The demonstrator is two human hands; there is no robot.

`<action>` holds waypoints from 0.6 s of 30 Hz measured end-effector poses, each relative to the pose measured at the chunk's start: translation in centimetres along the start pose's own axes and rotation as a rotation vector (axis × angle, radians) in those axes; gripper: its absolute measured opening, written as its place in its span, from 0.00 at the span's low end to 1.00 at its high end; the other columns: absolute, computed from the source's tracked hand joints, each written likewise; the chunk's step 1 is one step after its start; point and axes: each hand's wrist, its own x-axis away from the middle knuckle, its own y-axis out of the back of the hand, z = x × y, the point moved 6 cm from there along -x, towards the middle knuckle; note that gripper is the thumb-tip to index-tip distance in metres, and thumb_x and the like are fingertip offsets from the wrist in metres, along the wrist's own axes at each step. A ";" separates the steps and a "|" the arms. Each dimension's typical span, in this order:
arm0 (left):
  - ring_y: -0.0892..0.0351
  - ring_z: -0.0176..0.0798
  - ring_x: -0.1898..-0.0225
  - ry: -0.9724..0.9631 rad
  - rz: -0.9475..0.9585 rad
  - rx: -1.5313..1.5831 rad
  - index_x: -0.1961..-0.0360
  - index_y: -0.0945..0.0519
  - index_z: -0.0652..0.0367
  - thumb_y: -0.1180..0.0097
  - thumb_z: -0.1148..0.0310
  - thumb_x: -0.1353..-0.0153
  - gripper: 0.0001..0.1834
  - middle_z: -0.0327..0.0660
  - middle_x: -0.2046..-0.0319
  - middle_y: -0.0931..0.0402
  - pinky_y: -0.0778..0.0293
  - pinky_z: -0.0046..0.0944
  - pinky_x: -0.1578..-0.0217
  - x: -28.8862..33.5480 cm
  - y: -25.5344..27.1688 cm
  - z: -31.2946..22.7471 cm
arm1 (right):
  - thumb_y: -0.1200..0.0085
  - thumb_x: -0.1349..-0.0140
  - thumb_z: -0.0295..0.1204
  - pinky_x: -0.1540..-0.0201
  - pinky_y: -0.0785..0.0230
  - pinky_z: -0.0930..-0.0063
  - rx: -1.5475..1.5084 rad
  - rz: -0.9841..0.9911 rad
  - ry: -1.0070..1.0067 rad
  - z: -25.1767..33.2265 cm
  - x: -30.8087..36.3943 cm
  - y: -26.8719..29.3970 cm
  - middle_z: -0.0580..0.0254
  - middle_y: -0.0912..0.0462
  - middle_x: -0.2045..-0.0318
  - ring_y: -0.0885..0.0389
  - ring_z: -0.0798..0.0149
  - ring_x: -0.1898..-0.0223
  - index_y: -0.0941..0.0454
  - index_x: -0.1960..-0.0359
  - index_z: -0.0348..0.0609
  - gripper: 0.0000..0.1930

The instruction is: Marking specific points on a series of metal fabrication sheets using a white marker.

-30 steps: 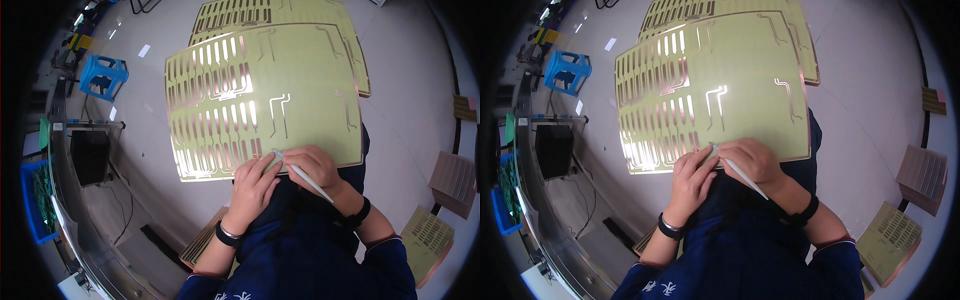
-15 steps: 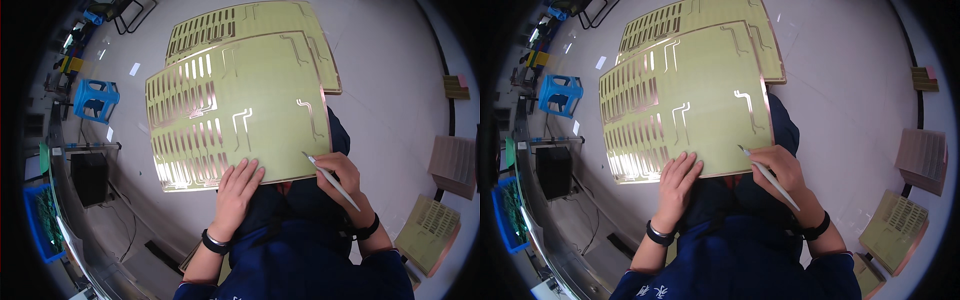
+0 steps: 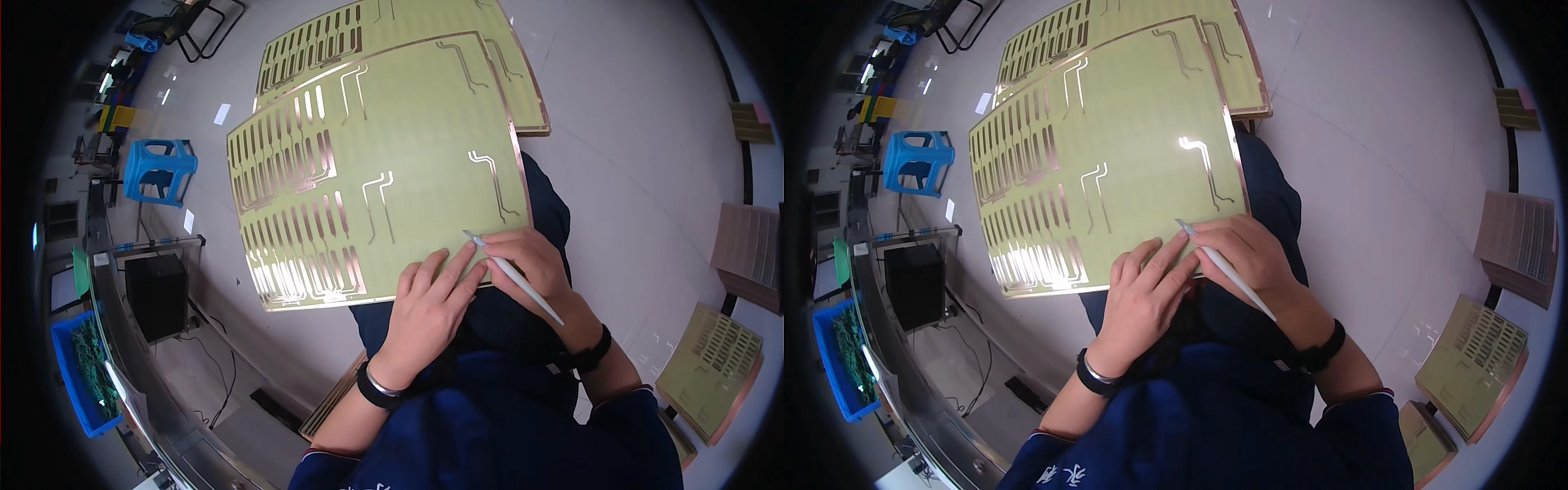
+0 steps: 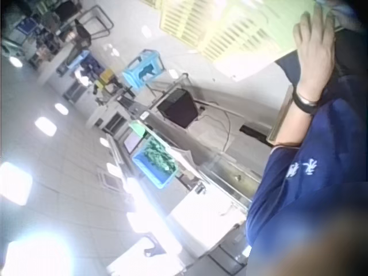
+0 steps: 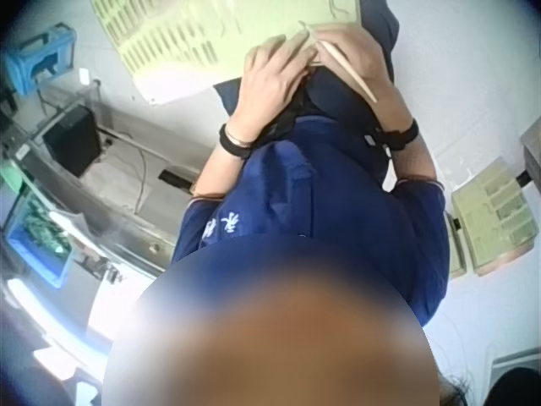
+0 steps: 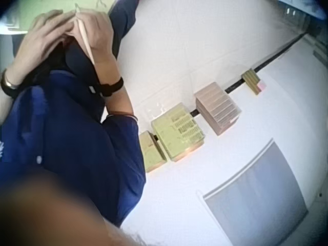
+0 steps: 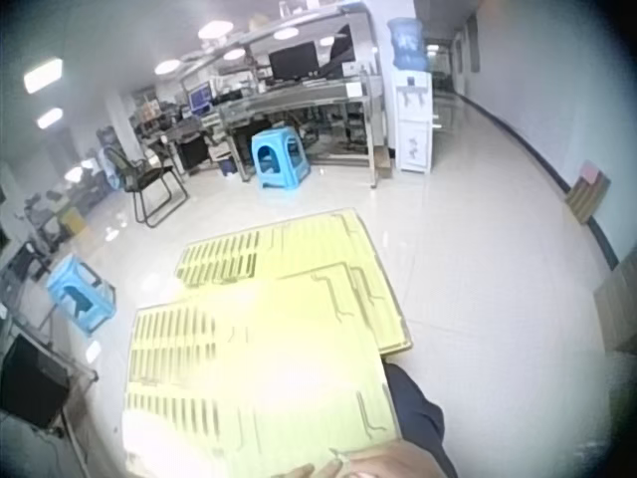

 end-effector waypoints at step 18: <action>0.28 0.45 0.44 0.044 -0.044 0.061 0.43 0.21 0.53 0.38 0.71 0.44 0.24 0.40 0.36 0.30 0.33 0.44 0.46 0.0 0.0 0.7 | 0.35 0.53 0.16 0.62 0.24 0.67 0.024 -0.045 0.016 0.2 0.1 -0.3 0.59 0.17 0.64 0.18 0.56 0.65 0.21 0.62 0.41 0.16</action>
